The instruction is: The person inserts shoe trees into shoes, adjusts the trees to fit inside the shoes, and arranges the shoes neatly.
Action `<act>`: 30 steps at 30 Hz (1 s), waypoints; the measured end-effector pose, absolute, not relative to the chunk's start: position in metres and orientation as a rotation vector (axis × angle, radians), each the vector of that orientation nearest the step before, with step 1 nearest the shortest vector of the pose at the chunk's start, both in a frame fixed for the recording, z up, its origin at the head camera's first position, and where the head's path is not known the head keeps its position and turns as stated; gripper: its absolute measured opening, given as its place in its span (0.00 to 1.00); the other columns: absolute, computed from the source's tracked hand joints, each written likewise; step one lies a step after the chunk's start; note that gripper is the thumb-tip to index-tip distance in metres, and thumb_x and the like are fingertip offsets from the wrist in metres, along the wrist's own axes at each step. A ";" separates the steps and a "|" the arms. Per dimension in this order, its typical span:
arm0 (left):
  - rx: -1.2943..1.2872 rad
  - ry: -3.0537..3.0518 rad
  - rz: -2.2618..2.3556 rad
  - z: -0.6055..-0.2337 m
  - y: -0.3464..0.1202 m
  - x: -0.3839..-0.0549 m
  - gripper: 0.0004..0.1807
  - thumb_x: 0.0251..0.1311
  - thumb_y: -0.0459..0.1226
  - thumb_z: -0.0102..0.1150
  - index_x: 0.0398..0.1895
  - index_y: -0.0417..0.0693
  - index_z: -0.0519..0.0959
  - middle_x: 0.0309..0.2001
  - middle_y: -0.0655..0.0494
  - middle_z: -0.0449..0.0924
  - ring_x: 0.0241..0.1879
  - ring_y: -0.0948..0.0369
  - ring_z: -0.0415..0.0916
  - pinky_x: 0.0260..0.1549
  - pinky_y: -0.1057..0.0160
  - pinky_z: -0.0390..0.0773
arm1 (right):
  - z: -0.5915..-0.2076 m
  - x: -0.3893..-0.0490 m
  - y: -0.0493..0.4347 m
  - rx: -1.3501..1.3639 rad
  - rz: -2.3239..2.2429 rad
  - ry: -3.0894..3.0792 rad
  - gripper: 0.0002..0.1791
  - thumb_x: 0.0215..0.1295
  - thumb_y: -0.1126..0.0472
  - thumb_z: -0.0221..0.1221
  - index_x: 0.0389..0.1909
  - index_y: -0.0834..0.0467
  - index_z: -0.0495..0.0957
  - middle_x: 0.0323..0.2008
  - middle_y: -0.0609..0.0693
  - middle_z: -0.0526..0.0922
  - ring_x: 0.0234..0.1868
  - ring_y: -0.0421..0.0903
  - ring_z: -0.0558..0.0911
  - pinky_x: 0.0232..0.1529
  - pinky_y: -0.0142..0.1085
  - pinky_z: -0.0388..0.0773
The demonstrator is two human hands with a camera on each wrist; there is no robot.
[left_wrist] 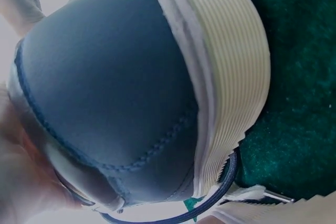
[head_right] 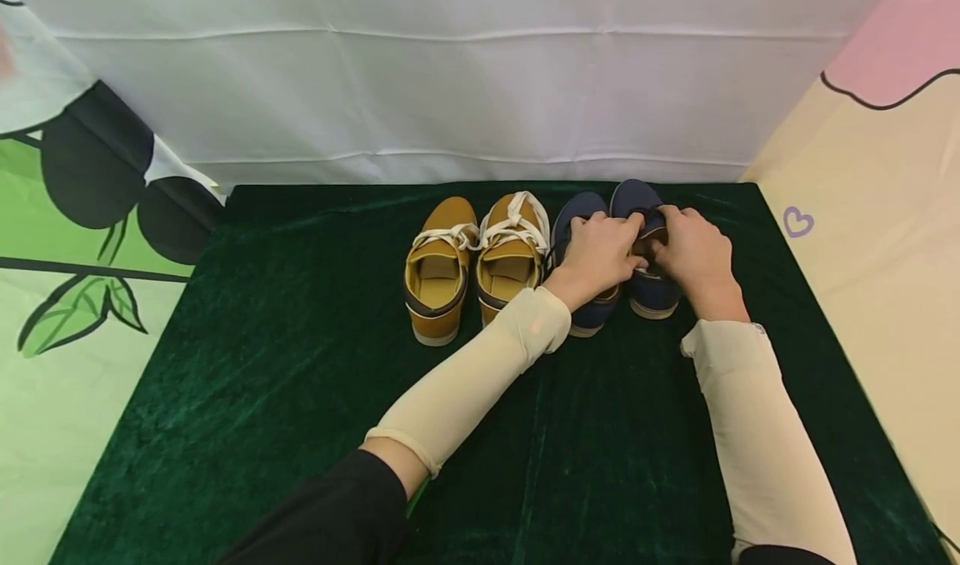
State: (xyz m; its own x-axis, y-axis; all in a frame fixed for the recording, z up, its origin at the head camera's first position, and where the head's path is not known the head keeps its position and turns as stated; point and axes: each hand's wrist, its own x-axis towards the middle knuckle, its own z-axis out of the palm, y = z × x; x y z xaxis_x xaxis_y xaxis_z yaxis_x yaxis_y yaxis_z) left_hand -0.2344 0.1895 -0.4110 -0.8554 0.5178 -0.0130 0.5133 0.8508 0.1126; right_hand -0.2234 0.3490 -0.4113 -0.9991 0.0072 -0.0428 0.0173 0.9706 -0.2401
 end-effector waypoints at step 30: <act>0.999 3.032 0.365 -0.394 0.102 -0.224 0.25 0.74 0.57 0.56 0.71 0.68 0.74 0.61 0.66 0.83 0.60 0.60 0.80 0.61 0.48 0.76 | -0.392 -0.145 0.350 -0.028 -0.478 3.180 0.33 0.76 0.51 0.60 0.77 0.57 0.66 0.69 0.72 0.71 0.56 0.72 0.76 0.41 0.67 0.77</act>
